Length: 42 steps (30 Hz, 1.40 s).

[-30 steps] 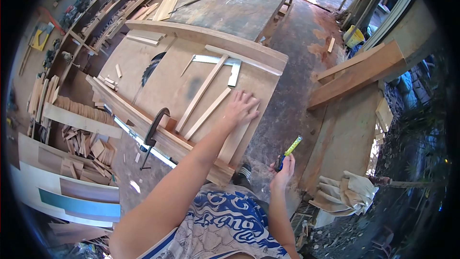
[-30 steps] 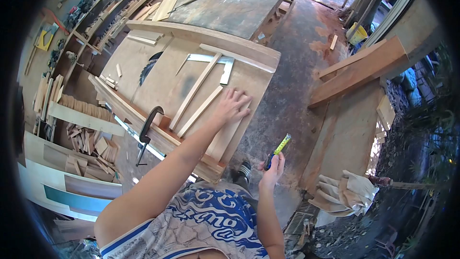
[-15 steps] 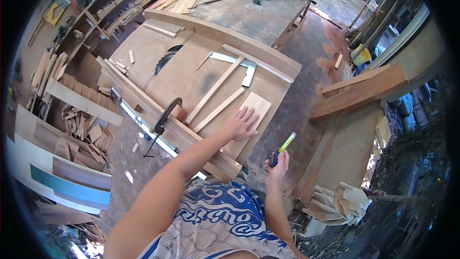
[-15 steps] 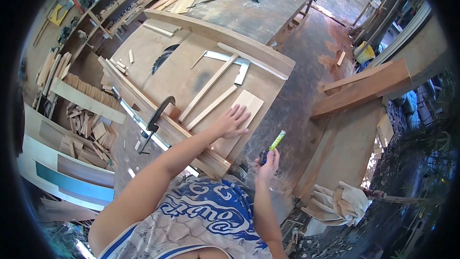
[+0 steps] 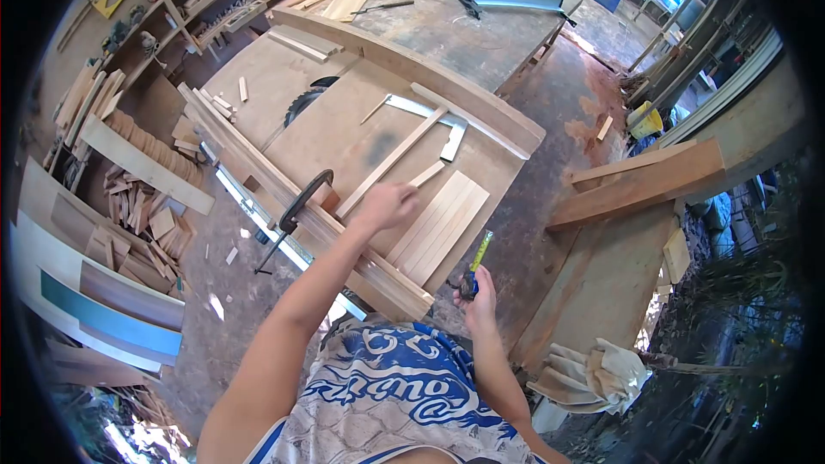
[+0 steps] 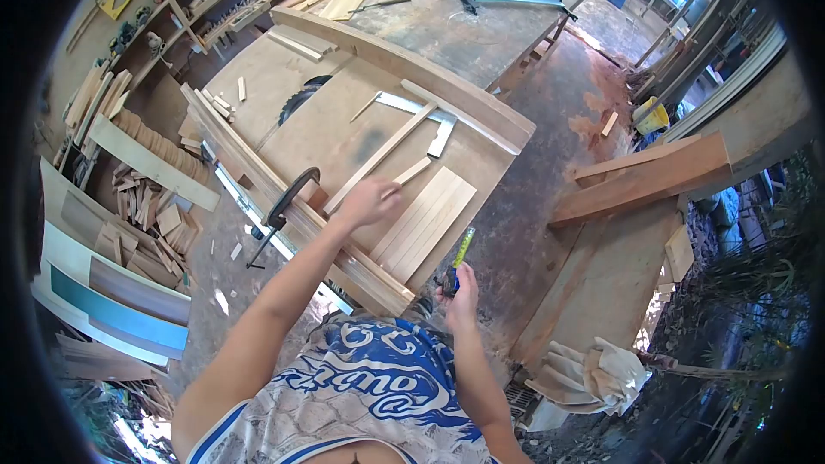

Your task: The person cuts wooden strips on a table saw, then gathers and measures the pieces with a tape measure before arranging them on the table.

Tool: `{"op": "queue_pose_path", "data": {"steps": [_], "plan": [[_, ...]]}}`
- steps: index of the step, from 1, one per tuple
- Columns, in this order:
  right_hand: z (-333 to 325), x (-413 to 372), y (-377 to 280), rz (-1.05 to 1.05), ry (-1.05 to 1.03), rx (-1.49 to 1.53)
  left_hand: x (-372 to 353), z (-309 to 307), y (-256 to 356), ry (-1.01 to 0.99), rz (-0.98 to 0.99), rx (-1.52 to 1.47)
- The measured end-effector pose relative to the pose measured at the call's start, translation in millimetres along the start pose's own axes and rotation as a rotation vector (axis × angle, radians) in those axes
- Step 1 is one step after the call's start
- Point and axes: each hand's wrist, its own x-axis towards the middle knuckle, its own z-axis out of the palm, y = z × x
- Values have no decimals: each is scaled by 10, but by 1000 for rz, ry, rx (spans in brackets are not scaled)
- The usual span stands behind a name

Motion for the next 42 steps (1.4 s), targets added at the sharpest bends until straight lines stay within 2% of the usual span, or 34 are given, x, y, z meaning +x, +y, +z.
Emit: {"op": "queue_pose_path", "data": {"steps": [2,4,5,7,9,11,17,18,20,21,23,27,29,30,33,35,36,38,40,42], "plan": [[-11,-37,51,50,-46,-2,43,90,-257,470,44,155],[-39,-8,166,-36,-18,-252,-5,248,-418,460,-16,184],[-1,-32,177,-37,-20,-249,-34,247,-415,448,-72,210],[82,-96,251,-130,-20,-329,-10,248,-402,469,-54,229],[122,-60,381,-117,-23,-304,7,247,-387,486,-36,249],[132,-28,466,-109,-44,-363,36,275,-400,206,-260,265],[160,-45,427,-117,-74,-400,15,335,-452,237,-267,248],[141,-28,422,-122,-71,-390,7,295,-343,236,-259,255],[82,8,378,-160,-49,-388,109,244,-111,363,-81,255],[49,24,352,-170,-40,-371,270,231,-35,359,-62,264],[-29,21,299,-197,21,-337,689,211,167,266,71,222],[-250,-23,262,-316,107,-185,1773,465,604,237,285,229],[-378,-193,195,-196,231,-67,2225,585,849,274,334,373],[-463,-275,196,-206,245,-54,2458,727,870,374,386,400],[-842,-466,308,-141,357,-32,2923,975,877,377,352,554],[-1132,-597,480,-203,452,12,2958,990,984,348,330,532],[-1253,-668,533,-194,438,1,2976,989,1011,366,344,537],[-1426,-755,607,-157,556,31,2958,936,991,398,335,563],[-1599,-759,670,-155,535,7,2991,898,984,234,348,608],[-1703,-727,617,-149,523,-23,2989,893,924,283,363,575]]}}
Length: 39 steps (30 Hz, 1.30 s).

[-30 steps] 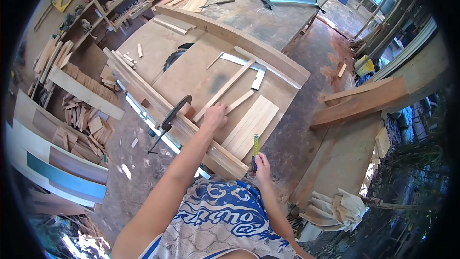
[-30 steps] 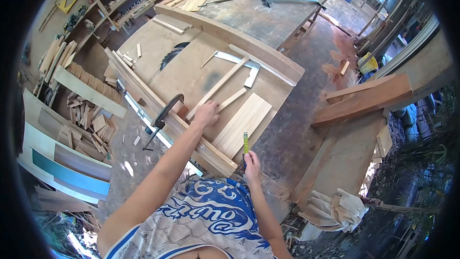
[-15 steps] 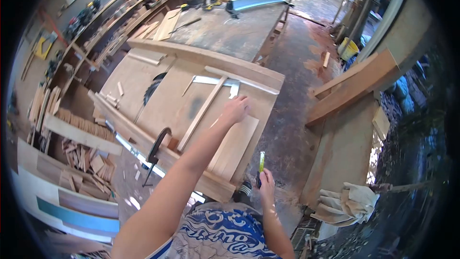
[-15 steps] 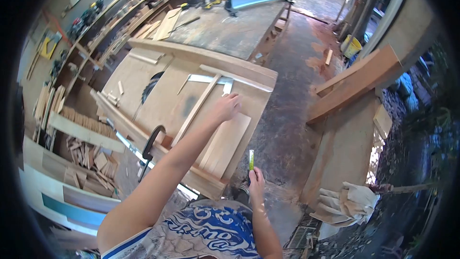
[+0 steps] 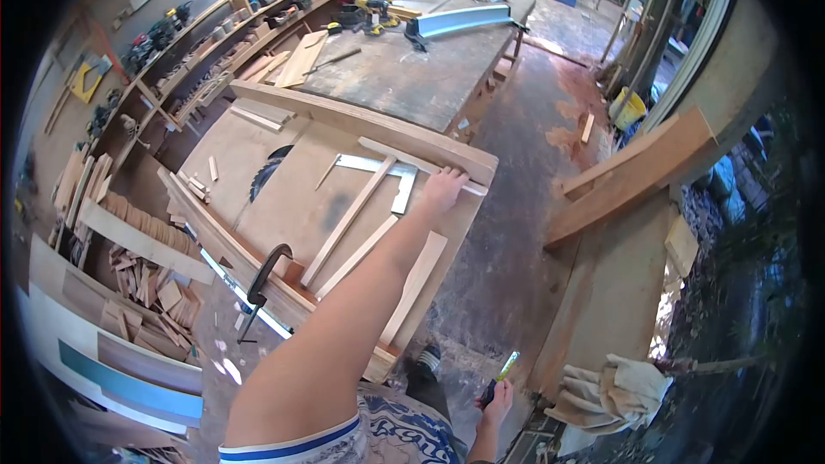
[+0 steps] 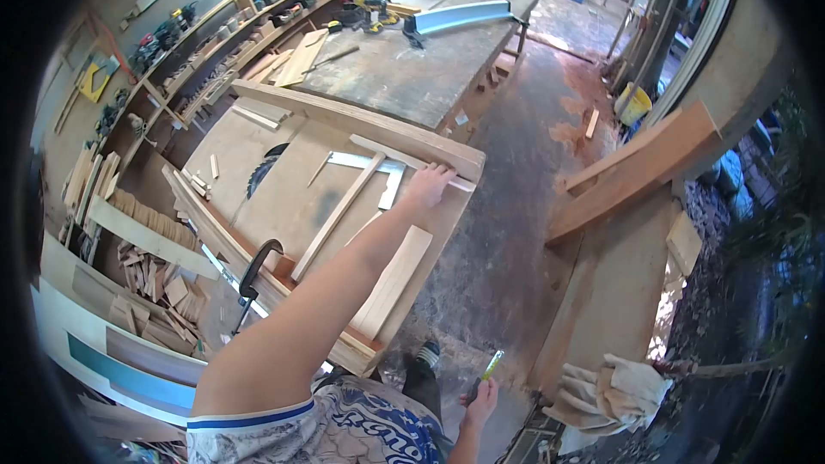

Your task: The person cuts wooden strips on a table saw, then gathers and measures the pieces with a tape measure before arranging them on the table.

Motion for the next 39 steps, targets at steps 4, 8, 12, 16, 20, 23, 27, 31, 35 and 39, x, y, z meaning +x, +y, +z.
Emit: {"op": "queue_pose_path", "data": {"steps": [4,8,12,16,20,23,27,31,35,39], "plan": [[166,85,-384,-36,-25,-19,35,-66,70,20,0,44],[442,62,-651,-148,-115,-16,-25,-256,98,-11,110,171],[601,45,-664,-152,-219,-19,-93,-645,-13,84,228,121],[659,74,-619,-139,-324,-92,-136,-965,-55,228,294,-7],[741,222,-521,-93,-422,-196,-536,-1247,79,273,274,-109],[860,312,-531,-128,-497,-265,-849,-1428,144,356,266,-120],[915,314,-573,-166,-495,-246,-1120,-1759,220,470,290,-207],[936,248,-516,-79,-440,-243,-1308,-1991,271,603,251,-240],[917,51,-492,17,-402,-327,-1596,-2086,358,718,196,-303],[860,634,-396,-117,-453,-411,-1695,-2252,419,712,248,-288]]}}
